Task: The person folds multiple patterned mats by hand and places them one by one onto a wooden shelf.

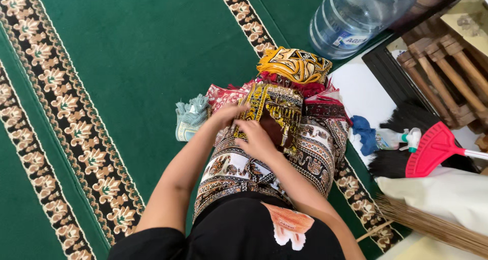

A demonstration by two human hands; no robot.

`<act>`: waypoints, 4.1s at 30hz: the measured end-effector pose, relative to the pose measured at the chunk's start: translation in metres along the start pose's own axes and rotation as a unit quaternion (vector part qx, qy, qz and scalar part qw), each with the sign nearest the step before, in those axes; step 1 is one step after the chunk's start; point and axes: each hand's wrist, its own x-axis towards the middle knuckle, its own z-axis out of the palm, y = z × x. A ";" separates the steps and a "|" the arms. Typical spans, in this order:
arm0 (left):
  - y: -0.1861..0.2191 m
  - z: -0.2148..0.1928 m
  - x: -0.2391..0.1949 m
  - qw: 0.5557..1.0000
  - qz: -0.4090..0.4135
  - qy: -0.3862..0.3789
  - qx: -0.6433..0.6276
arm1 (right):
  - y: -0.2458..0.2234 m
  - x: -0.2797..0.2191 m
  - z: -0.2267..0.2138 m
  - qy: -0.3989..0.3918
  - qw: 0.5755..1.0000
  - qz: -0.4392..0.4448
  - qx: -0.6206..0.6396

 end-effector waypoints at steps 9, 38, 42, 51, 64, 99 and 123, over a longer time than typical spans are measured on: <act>-0.043 -0.006 0.040 0.957 0.149 0.110 0.224 | 0.112 -0.052 0.016 0.140 0.971 0.178 -0.073; 0.250 0.171 0.055 0.940 0.287 -0.129 0.132 | 0.211 -0.080 -0.225 0.400 0.664 0.310 0.550; 0.351 0.261 0.035 0.928 0.236 -0.289 0.012 | 0.181 -0.119 -0.340 0.473 0.693 0.222 0.496; 0.521 0.435 0.013 0.826 0.345 -0.436 0.094 | 0.113 -0.195 -0.530 0.646 0.658 0.149 0.358; 0.634 0.610 0.045 0.854 0.250 -0.450 0.079 | 0.122 -0.223 -0.698 0.650 0.653 0.088 0.378; 0.680 0.669 0.137 0.644 0.494 0.005 0.584 | 0.194 -0.150 -0.824 0.653 0.661 0.172 0.326; 0.678 0.643 0.103 0.452 0.541 -0.121 0.699 | 0.140 -0.134 -0.803 0.357 0.835 0.275 -0.317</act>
